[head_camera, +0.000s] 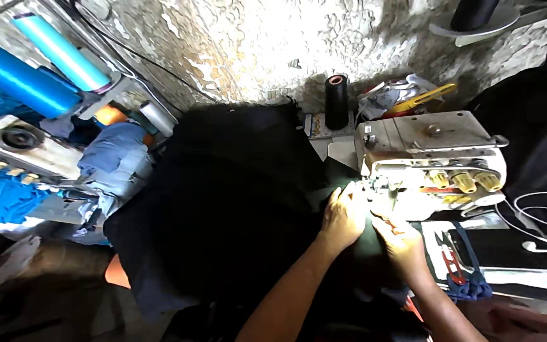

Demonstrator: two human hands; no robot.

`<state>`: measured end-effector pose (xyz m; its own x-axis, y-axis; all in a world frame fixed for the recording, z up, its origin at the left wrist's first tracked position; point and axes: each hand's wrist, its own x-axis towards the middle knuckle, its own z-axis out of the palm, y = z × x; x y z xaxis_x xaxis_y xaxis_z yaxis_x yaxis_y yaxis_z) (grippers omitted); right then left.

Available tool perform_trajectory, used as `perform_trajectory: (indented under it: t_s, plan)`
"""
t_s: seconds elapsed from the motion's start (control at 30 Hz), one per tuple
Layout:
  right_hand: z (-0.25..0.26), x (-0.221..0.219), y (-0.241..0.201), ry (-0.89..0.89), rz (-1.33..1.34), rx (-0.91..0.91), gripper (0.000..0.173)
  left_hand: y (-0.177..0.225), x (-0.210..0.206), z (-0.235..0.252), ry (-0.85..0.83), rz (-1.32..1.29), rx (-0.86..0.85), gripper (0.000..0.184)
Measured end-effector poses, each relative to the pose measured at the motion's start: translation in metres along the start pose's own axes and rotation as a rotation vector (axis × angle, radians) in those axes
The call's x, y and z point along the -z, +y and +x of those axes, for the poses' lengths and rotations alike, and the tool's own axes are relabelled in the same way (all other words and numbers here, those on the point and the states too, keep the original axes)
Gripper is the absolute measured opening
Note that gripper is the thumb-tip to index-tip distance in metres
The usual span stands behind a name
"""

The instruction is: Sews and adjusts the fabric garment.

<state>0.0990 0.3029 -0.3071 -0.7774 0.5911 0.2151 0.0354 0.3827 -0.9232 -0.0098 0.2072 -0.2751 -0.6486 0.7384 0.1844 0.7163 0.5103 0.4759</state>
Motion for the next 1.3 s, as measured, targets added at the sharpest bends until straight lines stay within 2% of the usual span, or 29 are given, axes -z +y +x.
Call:
perform_trajectory:
  t_s: [0.13,0.5,0.57,0.63,0.67,0.73,0.83,0.9,0.97,1.1,1.2,1.3]
  plan:
    - [0.005,0.003,-0.003,-0.001,-0.139,0.033,0.027,-0.005,0.009,0.019,-0.092,-0.006,0.033,0.045]
    - [0.015,0.002,-0.007,-0.015,-0.163,0.035,0.026,-0.024,0.01,0.044,-0.007,-0.04,-0.055,0.034]
    - [0.017,0.003,-0.002,-0.027,-0.109,0.025,0.026,-0.027,0.011,0.034,0.069,-0.038,-0.085,0.027]
    - [0.019,0.003,0.003,-0.036,-0.035,-0.006,0.025,-0.039,0.011,0.006,0.266,-0.008,-0.122,0.023]
    - [0.018,0.005,0.003,-0.057,0.0,-0.052,0.026,-0.047,0.015,-0.015,0.362,0.017,-0.084,0.024]
    - [0.01,0.013,0.002,-0.092,0.052,-0.142,0.03,-0.073,0.029,-0.073,0.568,0.078,0.098,0.033]
    - [-0.008,0.021,0.008,-0.101,0.171,-0.21,0.039,-0.128,0.041,-0.177,0.937,0.133,0.512,0.065]
    - [-0.022,0.027,0.011,-0.141,0.258,-0.236,0.043,-0.155,0.035,-0.228,1.149,-0.05,0.808,0.079]
    - [-0.033,0.033,0.015,-0.192,0.307,-0.248,0.038,-0.161,0.026,-0.255,1.233,-0.416,0.995,0.085]
    - [-0.046,0.044,0.026,-0.278,0.339,-0.259,0.024,-0.143,0.008,-0.276,1.112,-0.828,1.161,0.084]
    - [-0.052,0.053,0.026,-0.321,0.359,-0.296,0.021,-0.116,0.004,-0.289,0.797,-0.963,1.287,0.071]
    - [-0.059,0.059,0.03,-0.371,0.386,-0.331,0.016,-0.099,0.019,-0.307,0.486,-1.037,1.391,0.063]
